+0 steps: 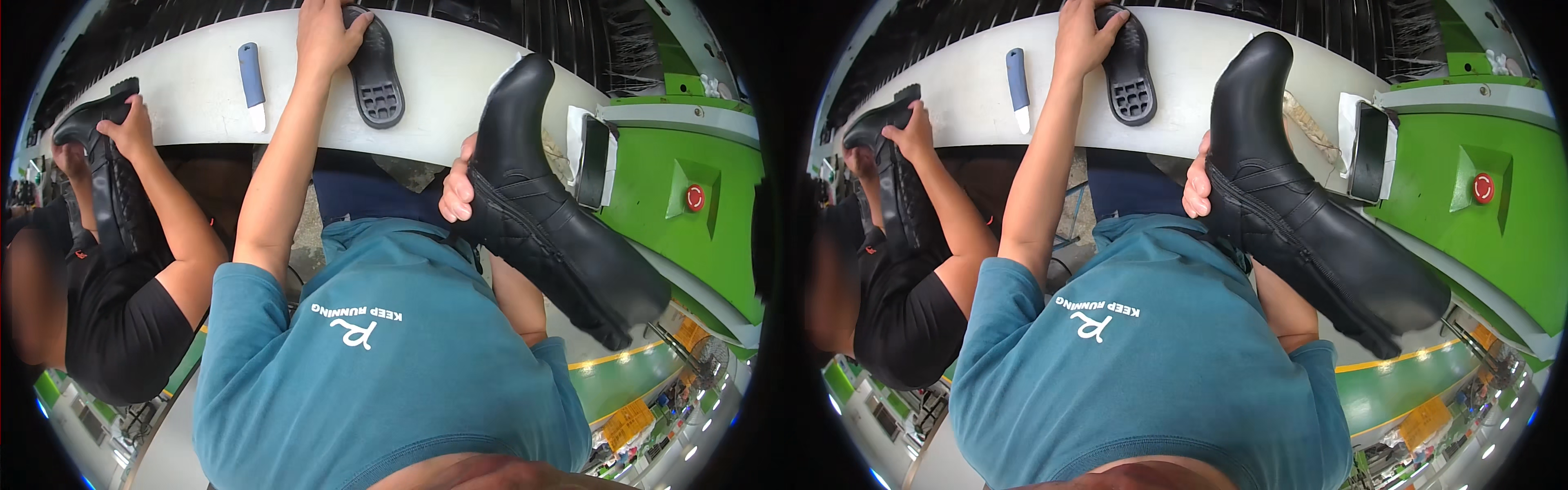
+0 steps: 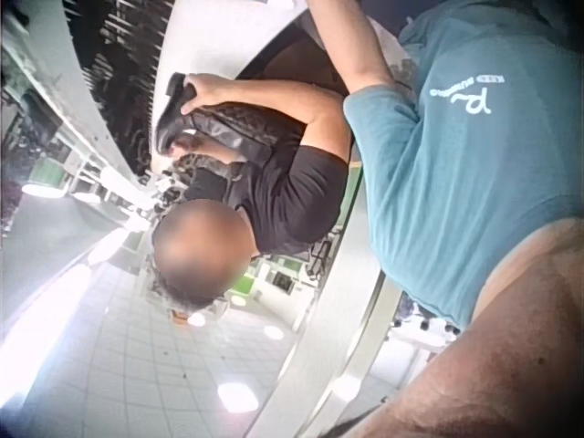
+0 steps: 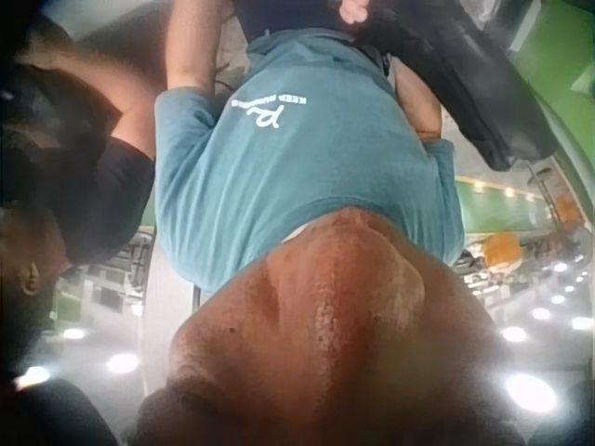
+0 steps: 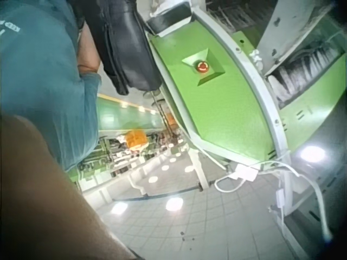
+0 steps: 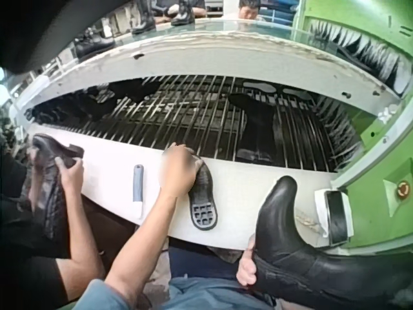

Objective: The recorder is inspecting and handling black leather boots on a factory assembly line.

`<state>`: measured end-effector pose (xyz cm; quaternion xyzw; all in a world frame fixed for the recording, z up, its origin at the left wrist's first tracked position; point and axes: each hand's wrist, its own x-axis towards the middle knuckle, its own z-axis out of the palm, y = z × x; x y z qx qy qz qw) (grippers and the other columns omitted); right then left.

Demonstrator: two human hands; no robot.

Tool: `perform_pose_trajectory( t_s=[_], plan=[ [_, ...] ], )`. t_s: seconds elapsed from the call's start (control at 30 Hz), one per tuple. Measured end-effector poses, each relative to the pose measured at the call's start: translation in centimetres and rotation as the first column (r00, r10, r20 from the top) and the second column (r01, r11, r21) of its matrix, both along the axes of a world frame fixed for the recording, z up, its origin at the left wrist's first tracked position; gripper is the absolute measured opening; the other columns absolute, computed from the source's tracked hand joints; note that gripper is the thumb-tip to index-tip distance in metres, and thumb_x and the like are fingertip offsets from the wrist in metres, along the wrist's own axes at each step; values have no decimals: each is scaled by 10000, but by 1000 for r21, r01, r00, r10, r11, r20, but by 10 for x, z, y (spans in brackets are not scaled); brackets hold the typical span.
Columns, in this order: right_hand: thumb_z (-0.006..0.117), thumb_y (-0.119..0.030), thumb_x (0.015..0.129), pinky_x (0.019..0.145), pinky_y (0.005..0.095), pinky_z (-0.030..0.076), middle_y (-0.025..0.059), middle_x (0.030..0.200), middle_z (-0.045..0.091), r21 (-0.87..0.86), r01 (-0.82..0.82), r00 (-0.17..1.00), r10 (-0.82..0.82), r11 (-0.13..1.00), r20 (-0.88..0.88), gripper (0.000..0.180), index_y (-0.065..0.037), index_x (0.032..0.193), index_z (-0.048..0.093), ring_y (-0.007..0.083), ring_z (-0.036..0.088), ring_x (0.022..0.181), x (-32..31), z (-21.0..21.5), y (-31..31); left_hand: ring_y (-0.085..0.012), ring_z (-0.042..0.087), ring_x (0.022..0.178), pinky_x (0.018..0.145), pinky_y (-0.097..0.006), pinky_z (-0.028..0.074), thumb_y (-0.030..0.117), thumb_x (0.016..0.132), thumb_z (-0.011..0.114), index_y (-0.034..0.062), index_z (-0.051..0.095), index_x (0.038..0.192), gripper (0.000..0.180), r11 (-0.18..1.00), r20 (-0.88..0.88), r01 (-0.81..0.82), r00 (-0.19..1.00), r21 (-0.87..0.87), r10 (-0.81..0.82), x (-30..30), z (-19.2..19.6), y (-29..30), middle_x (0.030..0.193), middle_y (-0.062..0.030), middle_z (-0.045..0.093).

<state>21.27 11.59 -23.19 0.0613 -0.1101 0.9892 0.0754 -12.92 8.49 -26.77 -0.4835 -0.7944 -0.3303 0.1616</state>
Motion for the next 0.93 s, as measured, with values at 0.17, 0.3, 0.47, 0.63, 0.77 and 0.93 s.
perform_pose_trajectory(
  t_s=[0.17, 0.3, 0.47, 0.63, 0.77, 0.93],
  plan=[
    [231, -893, 1010, 797, 529, 528, 315, 967, 696, 37, 69, 967, -76, 997, 244, 1056, 46, 1287, 627, 424, 693, 841, -6, 18, -7, -281, 756, 1049, 916, -338, 594, -6, 953, 778, -23, 644, 1222, 301, 912, 686, 64, 638, 406, -350, 17, 28, 16, 1150, -174, 764],
    [198, -896, 1001, 790, 520, 501, 326, 921, 674, 131, 159, 886, -200, 979, 418, 1056, 43, 1263, 607, 431, 646, 765, -10, 29, -20, -243, 794, 1028, 917, -335, 646, -49, 999, 749, -44, 596, 1344, 377, 739, 681, 5, 385, 673, -623, 77, 108, -6, 1140, -169, 782],
    [186, -790, 1085, 677, 412, 575, 204, 892, 703, 232, 237, 834, -320, 944, 449, 966, 47, 1259, 636, 312, 700, 749, -21, 43, -31, -239, 781, 1086, 964, -334, 640, -15, 1065, 675, -48, 663, 1338, 275, 672, 641, 53, 251, 739, -725, 110, 115, -14, 1209, -208, 784],
    [209, -782, 1090, 730, 399, 604, 209, 972, 731, 271, 219, 879, -310, 937, 362, 964, 57, 1335, 616, 288, 724, 796, -23, 38, -35, -277, 776, 1100, 987, -389, 625, 108, 1113, 613, -60, 674, 1328, 280, 631, 578, 181, 271, 755, -770, 120, 124, -34, 1196, -214, 789],
    [211, -780, 1086, 758, 380, 604, 216, 997, 729, 323, 188, 887, -302, 928, 349, 970, 67, 1350, 604, 279, 729, 829, -24, 33, -39, -384, 773, 1145, 1022, -451, 632, 155, 1122, 562, -85, 600, 1403, 372, 635, 571, 278, 281, 721, -771, 126, 123, -45, 1242, -305, 756],
    [160, -829, 1053, 735, 368, 573, 217, 967, 707, 549, 116, 813, -396, 828, 426, 1035, 63, 1343, 597, 280, 701, 810, -30, 27, -40, -432, 748, 1190, 1036, -514, 621, 381, 1017, 704, -108, 561, 1444, 665, 586, 527, 301, 259, 752, -809, 125, 122, -52, 1310, -345, 715]
  ],
)
